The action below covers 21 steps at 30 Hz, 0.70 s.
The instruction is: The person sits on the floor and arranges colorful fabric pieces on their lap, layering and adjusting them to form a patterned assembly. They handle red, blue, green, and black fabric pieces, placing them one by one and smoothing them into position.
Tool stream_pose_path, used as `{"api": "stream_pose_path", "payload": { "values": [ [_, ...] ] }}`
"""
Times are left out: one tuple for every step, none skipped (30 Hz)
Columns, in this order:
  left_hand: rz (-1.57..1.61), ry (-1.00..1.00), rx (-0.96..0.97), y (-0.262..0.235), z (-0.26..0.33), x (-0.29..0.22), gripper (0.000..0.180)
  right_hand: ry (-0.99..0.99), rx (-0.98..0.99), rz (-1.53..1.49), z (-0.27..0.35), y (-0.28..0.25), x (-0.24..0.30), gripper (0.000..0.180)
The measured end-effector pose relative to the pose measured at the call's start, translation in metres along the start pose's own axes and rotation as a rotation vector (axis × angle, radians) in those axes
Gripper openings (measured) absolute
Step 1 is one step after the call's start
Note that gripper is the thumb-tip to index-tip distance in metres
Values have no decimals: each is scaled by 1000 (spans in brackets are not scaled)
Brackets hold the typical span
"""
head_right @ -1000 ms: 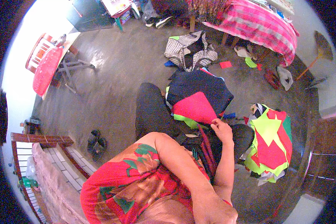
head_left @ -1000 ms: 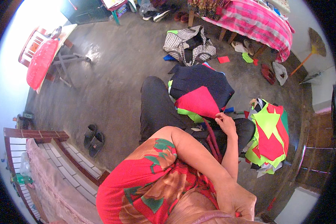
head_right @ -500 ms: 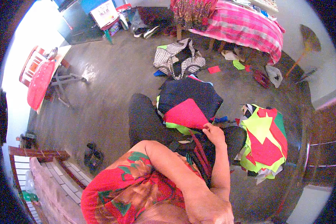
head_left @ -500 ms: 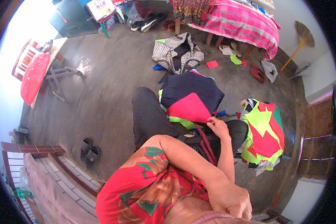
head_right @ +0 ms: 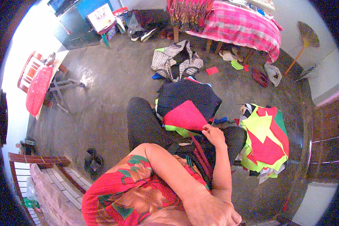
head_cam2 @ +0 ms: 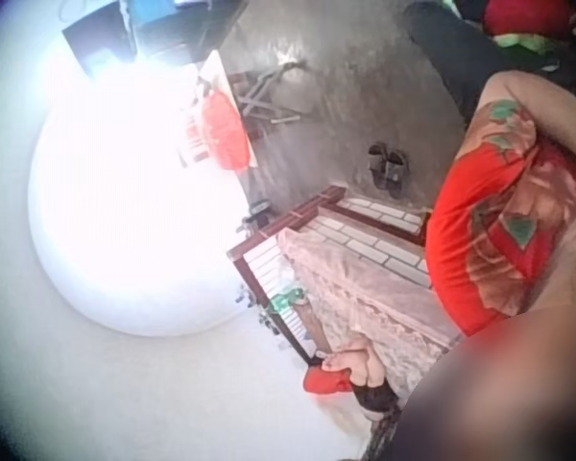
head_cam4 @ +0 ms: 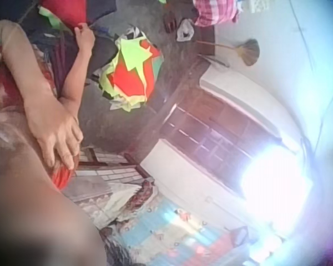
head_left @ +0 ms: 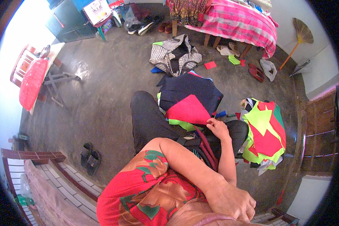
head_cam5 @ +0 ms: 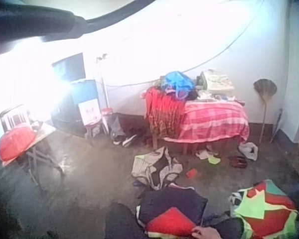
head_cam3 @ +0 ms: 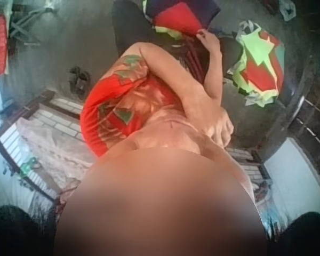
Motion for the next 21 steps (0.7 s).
{"api": "stream_pose_path", "payload": {
  "values": [
    [33,-4,-48,4,1,1,27,1,1,3,0,0,-1,25],
    [62,-10,-95,11,-1,2,27,-4,-3,1,0,0,0,25],
    [92,-16,-142,16,0,3,28,-9,-7,0,0,0,1,25],
    [111,-35,-96,20,4,4,29,-14,-12,0,0,-1,1,26],
    [130,-55,-50,22,6,5,29,-11,-9,-3,0,0,1,26],
    [149,-76,-4,24,8,6,29,-9,-7,-6,0,0,1,26],
    [148,-75,-9,24,9,6,30,-7,-4,-9,0,0,1,26],
    [147,-75,-16,25,9,7,30,-7,-5,-11,0,0,0,26],
    [146,-74,-22,25,10,8,30,-7,-7,-14,0,0,0,26],
    [137,-71,-37,25,10,8,30,-7,-8,-17,0,1,-1,26],
    [127,-68,-51,24,10,8,30,-8,-9,-11,0,1,0,26],
    [116,-64,-65,23,9,8,30,-8,-11,-5,1,0,1,26],
    [112,-53,-67,22,9,8,30,-9,-12,1,1,0,1,26],
    [108,-42,-69,21,8,7,30,-15,-15,1,1,0,1,26],
    [106,-32,-71,19,7,6,30,-19,-18,-1,1,0,1,26],
    [110,-38,-54,18,7,5,31,-24,-21,-3,1,1,0,26],
    [115,-45,-37,16,7,5,31,-23,-21,-3,1,1,0,26],
    [120,-51,-20,16,7,6,31,-22,-20,-3,0,2,-1,26],
    [108,-49,-17,17,7,5,31,-20,-17,1,0,2,-1,26],
    [97,-48,-12,19,8,5,30,-21,-20,-4,0,2,-1,25],
    [87,-48,-6,20,9,6,30,-21,-23,-9,0,2,-2,25]
  ]
}}
Point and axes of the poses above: each hand's wrist, its own z-axis away from the middle knuckle, its own y-axis out of the palm, x = y × z, the point moved 3 cm from there along -z, towards the middle knuckle, and after that the axes turned 3 degrees about -x, right-handed, at the moved point
